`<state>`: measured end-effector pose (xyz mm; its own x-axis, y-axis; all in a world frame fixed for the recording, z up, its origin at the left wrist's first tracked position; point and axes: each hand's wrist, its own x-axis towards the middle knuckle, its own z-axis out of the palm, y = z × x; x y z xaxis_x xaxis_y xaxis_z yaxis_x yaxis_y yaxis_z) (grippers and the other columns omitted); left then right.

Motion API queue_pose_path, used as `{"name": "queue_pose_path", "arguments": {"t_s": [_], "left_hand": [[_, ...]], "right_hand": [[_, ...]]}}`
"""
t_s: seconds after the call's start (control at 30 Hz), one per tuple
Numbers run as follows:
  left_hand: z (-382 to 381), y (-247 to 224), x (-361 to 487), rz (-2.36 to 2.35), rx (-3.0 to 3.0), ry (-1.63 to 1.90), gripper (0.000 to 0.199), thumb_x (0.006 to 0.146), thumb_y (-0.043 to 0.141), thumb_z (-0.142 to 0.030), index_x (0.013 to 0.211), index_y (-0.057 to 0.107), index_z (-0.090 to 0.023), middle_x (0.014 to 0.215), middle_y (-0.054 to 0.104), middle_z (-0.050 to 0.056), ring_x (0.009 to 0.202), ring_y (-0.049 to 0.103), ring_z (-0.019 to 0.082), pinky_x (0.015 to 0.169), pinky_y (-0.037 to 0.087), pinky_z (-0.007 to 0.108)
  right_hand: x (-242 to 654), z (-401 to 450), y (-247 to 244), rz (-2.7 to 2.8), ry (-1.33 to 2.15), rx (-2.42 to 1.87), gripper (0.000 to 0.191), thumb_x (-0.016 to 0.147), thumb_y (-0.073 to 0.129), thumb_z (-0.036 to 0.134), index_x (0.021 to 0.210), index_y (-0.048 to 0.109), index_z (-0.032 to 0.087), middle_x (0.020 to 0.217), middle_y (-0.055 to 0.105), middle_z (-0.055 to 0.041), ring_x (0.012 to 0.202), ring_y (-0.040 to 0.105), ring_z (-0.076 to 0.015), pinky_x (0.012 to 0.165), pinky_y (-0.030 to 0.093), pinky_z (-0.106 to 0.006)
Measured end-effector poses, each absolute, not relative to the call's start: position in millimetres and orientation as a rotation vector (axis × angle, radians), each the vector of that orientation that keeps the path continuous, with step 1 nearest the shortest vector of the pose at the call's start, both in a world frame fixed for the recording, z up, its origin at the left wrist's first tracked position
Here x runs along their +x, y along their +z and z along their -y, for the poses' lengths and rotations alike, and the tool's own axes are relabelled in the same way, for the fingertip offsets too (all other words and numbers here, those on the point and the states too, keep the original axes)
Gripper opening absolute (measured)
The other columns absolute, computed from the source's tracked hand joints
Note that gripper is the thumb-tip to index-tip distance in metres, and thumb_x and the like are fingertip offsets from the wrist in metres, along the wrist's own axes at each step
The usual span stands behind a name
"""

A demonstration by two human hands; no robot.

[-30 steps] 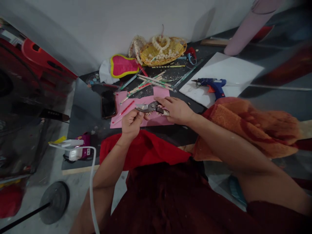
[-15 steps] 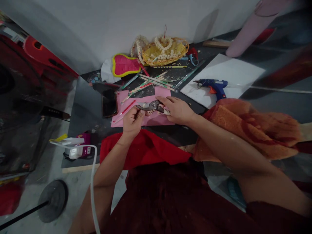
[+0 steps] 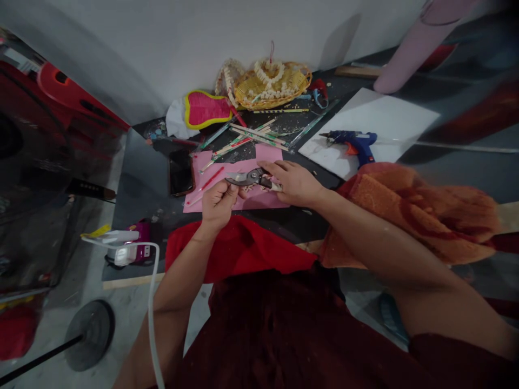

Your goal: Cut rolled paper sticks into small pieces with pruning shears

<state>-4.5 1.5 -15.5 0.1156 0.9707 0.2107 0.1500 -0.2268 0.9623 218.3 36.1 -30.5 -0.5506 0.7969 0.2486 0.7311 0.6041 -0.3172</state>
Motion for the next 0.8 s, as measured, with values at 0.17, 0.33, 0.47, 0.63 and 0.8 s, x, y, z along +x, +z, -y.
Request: {"name": "queue_pose_path", "arguments": {"t_s": [0.17,0.33,0.47,0.63,0.8], "left_hand": [[0.1,-12.8,-4.9,-1.114,1.538,1.204,0.03,0.088,0.056,-0.04,0.071,0.063,-0.016,0.061,0.062,0.001,0.044,0.038,0.006,0.043,0.029,0.021],[1.8,-9.8,-4.5,-1.186,1.587,1.214,0.032,0.087,0.056,-0.044,0.071,0.063,-0.016,0.058,0.061,0.001,0.045,0.039,0.007,0.043,0.028,0.022],[1.2,-9.8,-3.6,-1.178,1.603,1.215,0.032,0.089,0.054,-0.042,0.072,0.062,-0.016,0.064,0.066,0.002,0.046,0.042,0.007,0.045,0.03,0.021],[0.9,-9.8,-2.2,-1.204,1.627,1.218,0.034,0.088,0.054,-0.044,0.071,0.062,-0.016,0.07,0.068,0.004,0.053,0.05,0.009,0.049,0.036,0.021],[-0.4,-8.5,-1.4,-1.281,1.667,1.239,0.029,0.087,0.056,-0.043,0.08,0.064,-0.016,0.075,0.069,0.003,0.06,0.057,0.01,0.055,0.041,0.021]], "right_hand": [[216.2,-33.4,-27.4,2.467,0.265,-1.24,0.066,0.077,0.05,0.022,0.141,0.035,0.017,0.114,0.061,-0.0118,0.103,0.057,-0.0259,0.089,0.044,-0.037],[212.2,-28.6,-23.2,2.47,0.268,-1.317,0.06,0.081,0.048,0.024,0.14,0.038,0.018,0.108,0.063,-0.0099,0.094,0.06,-0.0234,0.084,0.045,-0.033],[211.0,-27.5,-22.1,2.477,0.253,-1.337,0.058,0.082,0.047,0.024,0.14,0.039,0.019,0.108,0.063,-0.0097,0.094,0.061,-0.0232,0.084,0.045,-0.032],[211.1,-29.9,-24.8,2.459,0.246,-1.343,0.061,0.081,0.049,0.023,0.14,0.037,0.019,0.111,0.063,-0.0098,0.098,0.059,-0.024,0.087,0.044,-0.034],[213.2,-34.5,-29.2,2.411,0.219,-1.325,0.062,0.082,0.049,0.03,0.141,0.036,0.018,0.118,0.059,-0.0127,0.106,0.055,-0.0275,0.091,0.042,-0.038]]}}
